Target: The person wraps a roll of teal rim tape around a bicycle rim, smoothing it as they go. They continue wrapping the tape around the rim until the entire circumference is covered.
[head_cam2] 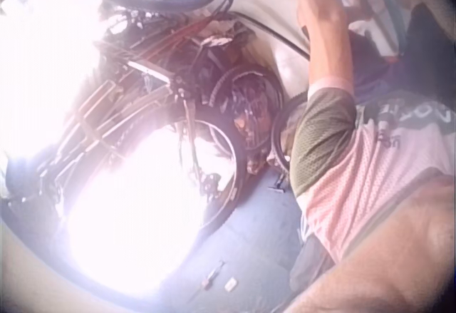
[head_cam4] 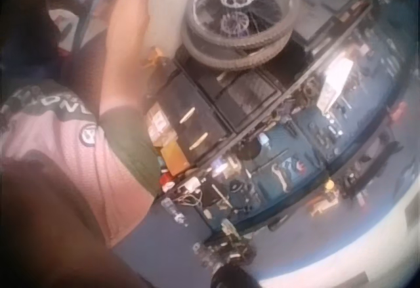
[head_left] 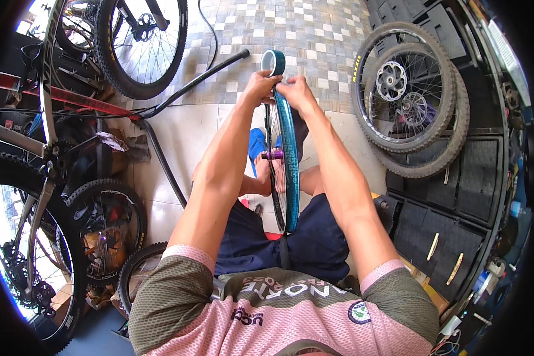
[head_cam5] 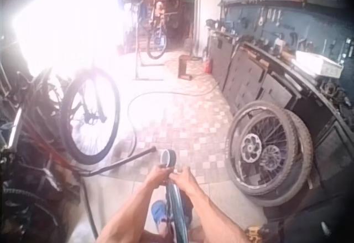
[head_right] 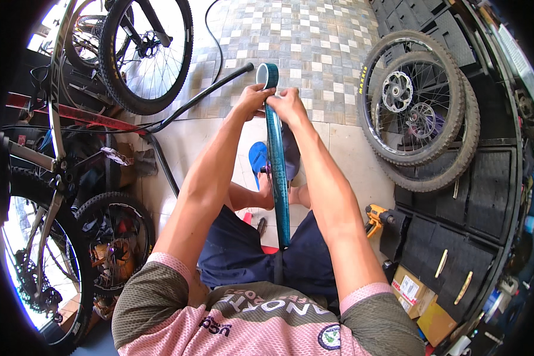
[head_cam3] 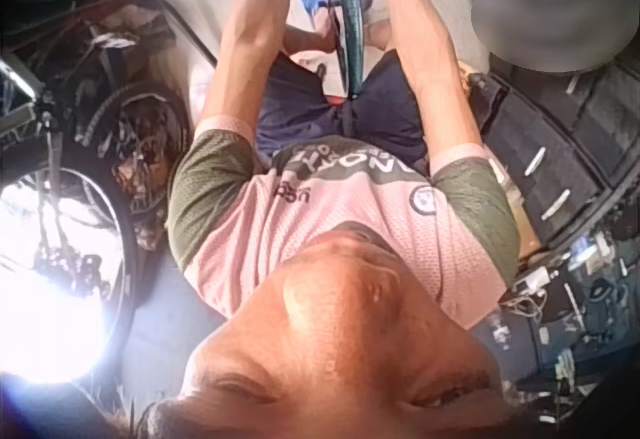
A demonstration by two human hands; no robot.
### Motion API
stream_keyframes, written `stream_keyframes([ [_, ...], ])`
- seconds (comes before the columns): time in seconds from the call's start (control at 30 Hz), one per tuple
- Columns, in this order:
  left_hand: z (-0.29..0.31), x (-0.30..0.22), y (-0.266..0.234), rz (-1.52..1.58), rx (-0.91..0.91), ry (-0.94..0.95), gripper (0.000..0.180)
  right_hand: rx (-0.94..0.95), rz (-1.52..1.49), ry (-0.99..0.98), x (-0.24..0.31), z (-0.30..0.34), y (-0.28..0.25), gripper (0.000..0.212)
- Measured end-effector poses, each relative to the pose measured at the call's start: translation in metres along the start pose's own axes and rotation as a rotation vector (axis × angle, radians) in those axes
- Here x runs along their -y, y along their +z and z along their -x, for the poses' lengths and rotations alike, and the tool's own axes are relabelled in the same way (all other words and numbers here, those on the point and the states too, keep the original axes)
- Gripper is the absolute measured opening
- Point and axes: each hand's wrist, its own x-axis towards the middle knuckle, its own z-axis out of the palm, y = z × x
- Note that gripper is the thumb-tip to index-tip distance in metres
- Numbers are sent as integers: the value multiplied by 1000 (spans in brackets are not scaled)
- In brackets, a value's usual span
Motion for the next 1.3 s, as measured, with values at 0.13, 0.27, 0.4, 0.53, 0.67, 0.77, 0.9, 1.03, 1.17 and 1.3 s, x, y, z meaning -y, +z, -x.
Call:
stream_keyframes([
  [0.13, -1, 17, -18, 40, -54, 5, 51, 41, -128, -96, -8, 128, -9, 60],
  [0.27, 3, 9, -4, 21, 7, 38, 42, -117, -181, -237, -56, 284, -15, 62],
  [0.4, -1, 7, -8, -9, 17, 54, 37, -8, 26, -95, -97, 386, -13, 68],
  [0.53, 15, 6, 1, -48, -12, 95, 32, -86, -38, -127, -103, 372, -21, 71],
  [0.67, 51, 16, 21, -153, -99, 275, 53, -213, -202, -266, -82, 329, -25, 72],
  [0.77, 114, 23, 54, -146, -74, 406, 52, -223, -192, -198, -63, 294, -45, 71],
  [0.9, 173, 65, 63, -324, -198, 622, 36, -119, -247, -164, -50, 259, -50, 58],
  [1.03, 237, 104, 68, -398, -142, 748, 37, 35, -266, -247, -68, 262, -47, 36],
  [1.17, 264, 147, 64, -226, -104, 723, 36, 208, -300, -312, -80, 300, -41, 31],
  [1.3, 275, 142, 59, -48, -29, 517, 33, 286, -348, -333, -88, 304, -34, 36],
])
